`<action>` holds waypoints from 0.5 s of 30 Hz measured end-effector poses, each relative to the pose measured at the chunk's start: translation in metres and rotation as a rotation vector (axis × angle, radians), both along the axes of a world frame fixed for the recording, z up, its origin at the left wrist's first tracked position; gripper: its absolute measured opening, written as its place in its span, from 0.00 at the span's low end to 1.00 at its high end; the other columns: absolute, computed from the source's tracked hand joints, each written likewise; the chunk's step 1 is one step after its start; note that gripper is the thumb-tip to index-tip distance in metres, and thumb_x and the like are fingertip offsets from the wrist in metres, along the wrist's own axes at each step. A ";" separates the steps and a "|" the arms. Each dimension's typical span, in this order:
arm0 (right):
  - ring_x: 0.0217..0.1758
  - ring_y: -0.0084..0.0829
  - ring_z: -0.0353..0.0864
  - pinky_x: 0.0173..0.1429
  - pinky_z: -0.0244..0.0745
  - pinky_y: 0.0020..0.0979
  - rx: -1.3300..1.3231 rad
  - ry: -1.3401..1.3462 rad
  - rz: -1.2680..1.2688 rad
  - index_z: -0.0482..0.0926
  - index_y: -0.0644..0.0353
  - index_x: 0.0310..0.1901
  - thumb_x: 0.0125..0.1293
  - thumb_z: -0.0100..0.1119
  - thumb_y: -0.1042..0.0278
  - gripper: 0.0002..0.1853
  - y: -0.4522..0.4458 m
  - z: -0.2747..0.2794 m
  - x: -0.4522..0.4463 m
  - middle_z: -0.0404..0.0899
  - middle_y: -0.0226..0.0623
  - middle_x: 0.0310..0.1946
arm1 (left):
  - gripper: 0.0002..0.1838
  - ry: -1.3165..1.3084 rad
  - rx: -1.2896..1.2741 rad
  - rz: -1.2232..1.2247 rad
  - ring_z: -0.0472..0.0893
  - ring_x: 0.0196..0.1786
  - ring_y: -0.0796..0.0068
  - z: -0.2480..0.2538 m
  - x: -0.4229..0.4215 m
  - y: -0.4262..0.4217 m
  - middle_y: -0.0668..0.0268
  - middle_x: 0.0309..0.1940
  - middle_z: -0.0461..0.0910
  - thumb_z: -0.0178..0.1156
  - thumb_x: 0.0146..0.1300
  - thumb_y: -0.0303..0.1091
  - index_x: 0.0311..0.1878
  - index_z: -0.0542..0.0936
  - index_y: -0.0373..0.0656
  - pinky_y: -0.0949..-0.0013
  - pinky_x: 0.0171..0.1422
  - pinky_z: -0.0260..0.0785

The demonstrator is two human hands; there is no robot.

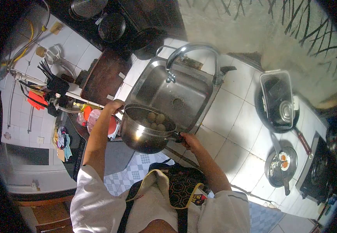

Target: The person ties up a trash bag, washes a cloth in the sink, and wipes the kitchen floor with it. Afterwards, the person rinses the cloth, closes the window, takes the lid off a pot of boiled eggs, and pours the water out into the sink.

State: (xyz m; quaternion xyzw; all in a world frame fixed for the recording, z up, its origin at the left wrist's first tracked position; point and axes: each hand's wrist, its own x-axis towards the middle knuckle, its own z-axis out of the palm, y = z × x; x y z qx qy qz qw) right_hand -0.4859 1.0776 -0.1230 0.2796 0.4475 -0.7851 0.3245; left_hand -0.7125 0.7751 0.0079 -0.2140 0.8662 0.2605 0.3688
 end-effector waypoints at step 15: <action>0.10 0.21 0.56 0.14 0.46 0.25 0.008 -0.038 -0.031 0.68 0.53 0.18 0.56 0.52 0.54 0.15 -0.004 0.001 -0.002 0.63 0.29 0.10 | 0.14 -0.039 -0.010 -0.057 0.54 0.04 0.81 -0.011 -0.013 -0.008 0.65 0.11 0.71 0.43 0.55 0.40 0.19 0.71 0.46 0.73 0.07 0.44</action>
